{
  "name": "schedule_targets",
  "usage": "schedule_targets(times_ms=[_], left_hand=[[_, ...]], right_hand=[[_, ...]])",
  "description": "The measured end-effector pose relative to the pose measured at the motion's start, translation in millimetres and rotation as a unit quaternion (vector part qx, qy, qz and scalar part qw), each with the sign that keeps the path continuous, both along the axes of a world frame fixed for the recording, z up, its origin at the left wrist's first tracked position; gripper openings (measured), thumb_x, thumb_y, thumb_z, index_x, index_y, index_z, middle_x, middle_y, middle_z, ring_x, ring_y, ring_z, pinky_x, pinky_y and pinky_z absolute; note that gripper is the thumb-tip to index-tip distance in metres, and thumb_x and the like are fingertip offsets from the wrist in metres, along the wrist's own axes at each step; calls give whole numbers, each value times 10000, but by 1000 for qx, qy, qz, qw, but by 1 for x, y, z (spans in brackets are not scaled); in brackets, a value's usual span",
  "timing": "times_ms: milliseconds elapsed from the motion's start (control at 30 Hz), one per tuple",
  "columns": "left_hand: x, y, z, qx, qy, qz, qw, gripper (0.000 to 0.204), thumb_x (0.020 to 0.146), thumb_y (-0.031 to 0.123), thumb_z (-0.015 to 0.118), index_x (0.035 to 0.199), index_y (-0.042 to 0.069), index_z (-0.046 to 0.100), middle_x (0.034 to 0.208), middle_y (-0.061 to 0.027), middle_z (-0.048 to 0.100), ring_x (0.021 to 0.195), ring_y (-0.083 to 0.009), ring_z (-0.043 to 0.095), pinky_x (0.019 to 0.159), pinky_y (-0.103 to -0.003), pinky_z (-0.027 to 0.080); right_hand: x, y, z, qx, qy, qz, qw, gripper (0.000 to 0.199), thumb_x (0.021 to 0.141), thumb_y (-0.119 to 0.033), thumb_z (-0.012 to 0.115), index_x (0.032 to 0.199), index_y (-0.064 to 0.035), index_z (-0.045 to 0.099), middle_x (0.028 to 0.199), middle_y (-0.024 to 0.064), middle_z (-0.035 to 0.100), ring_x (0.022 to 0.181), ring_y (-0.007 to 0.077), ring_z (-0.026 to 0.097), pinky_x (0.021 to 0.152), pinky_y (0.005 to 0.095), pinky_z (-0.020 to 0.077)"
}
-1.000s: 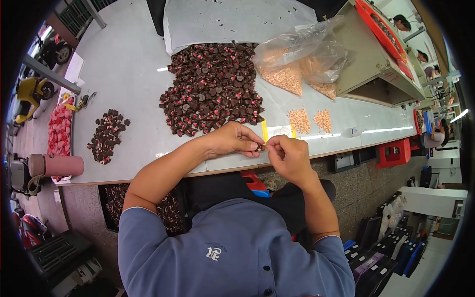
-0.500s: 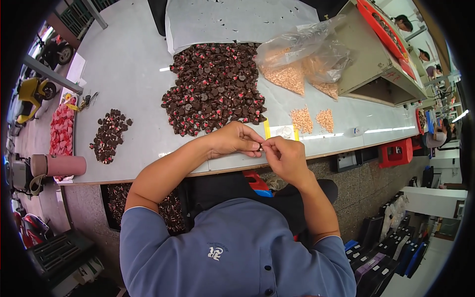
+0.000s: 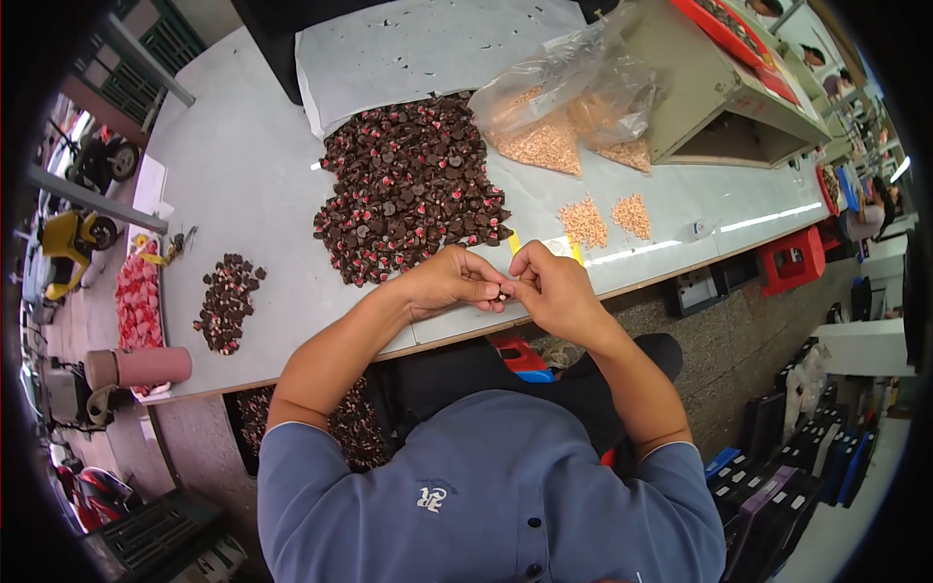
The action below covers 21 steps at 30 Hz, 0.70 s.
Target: The person assembles small items by picking up dark pieces and inserting small plastic components into them by hand, placing the assembled pieces onto the workbench.
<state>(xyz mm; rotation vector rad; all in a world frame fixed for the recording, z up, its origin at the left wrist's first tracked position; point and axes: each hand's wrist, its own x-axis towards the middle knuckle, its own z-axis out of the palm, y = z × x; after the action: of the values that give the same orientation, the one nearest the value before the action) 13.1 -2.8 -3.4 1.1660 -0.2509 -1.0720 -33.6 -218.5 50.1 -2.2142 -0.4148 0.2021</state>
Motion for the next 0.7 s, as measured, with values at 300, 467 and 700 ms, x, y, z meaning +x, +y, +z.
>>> schedule_targets(times_ms=[300, 467, 700], left_hand=[[4, -3, 8, -55, 54, 34, 996, 253, 877, 32, 707, 1114, -51, 675, 1112, -188, 699, 878, -176, 707, 726, -236, 572], [0, 19, 18, -43, -43, 80, 995, 298, 894, 153, 720, 1125, -23, 653, 1135, -137, 693, 893, -144, 679, 720, -218, 532], [-1, 71, 40, 229, -401, 398, 792, 327, 903, 98, 652, 1212, 3, 606, 992, -78, 688, 889, -162, 666, 803, -281, 535]], right_hand=[[-1, -50, -17, 387, -28, -300, 872, 82, 949, -81, 602, 941, -57, 523, 691, -9, 528, 535, 50, 456, 459, 195, 357], [8, -70, -54, 232, -202, -359, 881, 98, 959, -106, 611, 1008, -41, 556, 805, 14, 574, 678, 69, 505, 613, 225, 426], [15, -129, -97, 93, -311, -408, 853, 192, 964, -118, 602, 1106, 8, 573, 965, 84, 621, 876, 178, 575, 813, 299, 467]])
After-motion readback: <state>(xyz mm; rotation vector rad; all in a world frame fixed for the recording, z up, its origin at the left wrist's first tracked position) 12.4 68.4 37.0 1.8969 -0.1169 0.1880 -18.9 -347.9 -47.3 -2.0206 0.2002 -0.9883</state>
